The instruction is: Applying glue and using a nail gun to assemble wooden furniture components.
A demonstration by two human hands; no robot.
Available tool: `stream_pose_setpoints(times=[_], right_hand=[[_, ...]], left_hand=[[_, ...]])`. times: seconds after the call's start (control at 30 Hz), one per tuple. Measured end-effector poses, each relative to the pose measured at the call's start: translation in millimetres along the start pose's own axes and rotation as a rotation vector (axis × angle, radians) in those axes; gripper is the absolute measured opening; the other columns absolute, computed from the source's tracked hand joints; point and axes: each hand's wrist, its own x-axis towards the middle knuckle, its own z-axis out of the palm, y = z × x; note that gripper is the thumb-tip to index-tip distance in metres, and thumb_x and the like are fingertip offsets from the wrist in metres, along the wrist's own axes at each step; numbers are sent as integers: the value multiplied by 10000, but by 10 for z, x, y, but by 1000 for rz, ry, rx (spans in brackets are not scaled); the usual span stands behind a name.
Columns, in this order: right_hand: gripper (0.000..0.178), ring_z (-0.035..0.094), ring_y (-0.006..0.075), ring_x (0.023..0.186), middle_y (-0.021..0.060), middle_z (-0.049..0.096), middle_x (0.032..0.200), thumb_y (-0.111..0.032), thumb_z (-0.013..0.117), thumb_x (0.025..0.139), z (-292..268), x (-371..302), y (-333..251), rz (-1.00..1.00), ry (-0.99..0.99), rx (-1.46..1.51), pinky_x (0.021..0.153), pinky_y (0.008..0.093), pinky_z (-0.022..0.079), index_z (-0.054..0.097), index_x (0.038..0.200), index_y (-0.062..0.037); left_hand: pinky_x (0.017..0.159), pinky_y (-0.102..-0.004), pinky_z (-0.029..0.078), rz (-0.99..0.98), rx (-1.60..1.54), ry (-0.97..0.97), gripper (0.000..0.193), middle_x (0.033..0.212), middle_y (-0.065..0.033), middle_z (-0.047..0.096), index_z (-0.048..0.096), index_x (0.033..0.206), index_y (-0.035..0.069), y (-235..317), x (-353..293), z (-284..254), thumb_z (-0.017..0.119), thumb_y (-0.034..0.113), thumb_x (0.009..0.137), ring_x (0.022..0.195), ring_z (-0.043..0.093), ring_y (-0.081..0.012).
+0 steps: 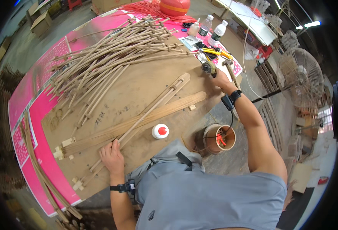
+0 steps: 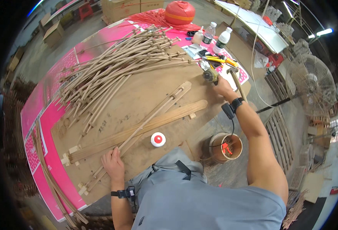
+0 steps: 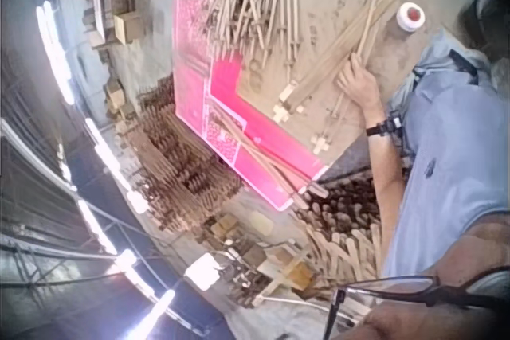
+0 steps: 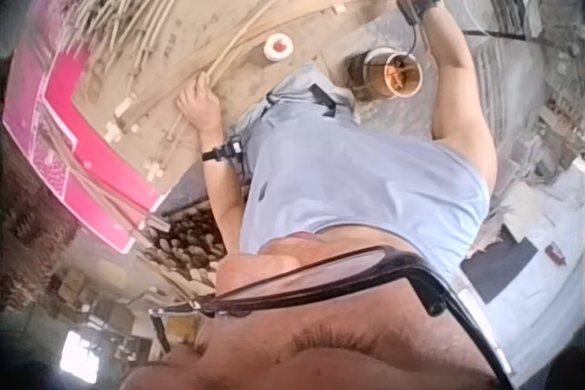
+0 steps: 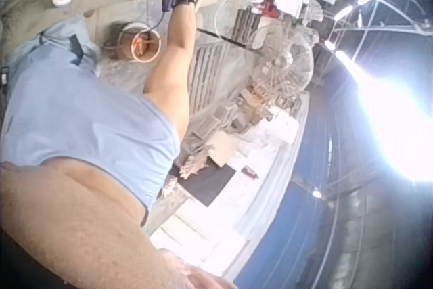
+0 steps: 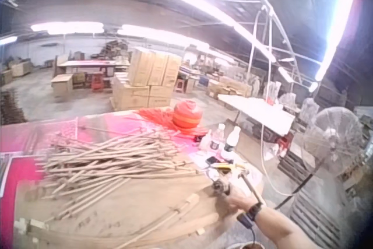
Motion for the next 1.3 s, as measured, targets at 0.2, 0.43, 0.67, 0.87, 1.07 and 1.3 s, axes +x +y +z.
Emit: stream_pose_setpoints(times=[0.2,0.43,0.67,0.87,1.07,1.3], right_hand=[[425,732,360,922,234,749,962,-276,745,771,-545,-86,-416,30,20,-29,855,441,550,732,1061,34],[355,694,257,785,155,737,875,-246,807,835,-610,-804,-1586,-562,-374,160,776,407,552,719,1072,3],[365,707,269,778,174,739,866,-233,803,799,-107,-1090,-2210,-655,-699,114,749,401,566,708,1039,25],[347,704,243,766,157,738,844,-210,790,804,-8,-1088,-2336,-666,-734,61,738,393,567,695,1027,39],[374,712,325,771,218,727,841,-255,789,786,102,-1036,-2302,-695,-726,62,736,422,570,705,975,56],[325,708,264,753,175,743,856,-208,793,807,38,-1078,-2403,-697,-745,4,727,406,566,708,1028,14]], left_hand=[[810,-447,470,-11,-2,-19,253,991,-40,645,722,1142,143,10,9,11,750,154,890,926,602,-289],[833,-437,466,-15,47,-15,248,1003,-31,653,733,1126,150,2,-1,24,759,157,880,944,606,-272],[840,-433,466,-25,32,24,259,1003,-28,647,735,1127,154,16,11,14,771,163,871,954,603,-264],[901,-461,455,-35,-5,14,279,1002,-53,628,727,1136,141,25,11,-1,769,134,860,979,594,-278],[911,-467,451,-41,-30,18,276,990,-53,621,721,1131,137,21,15,-10,766,133,859,974,589,-278],[908,-466,448,-51,-51,4,272,994,-55,621,725,1140,142,12,3,13,759,133,870,986,590,-287]])
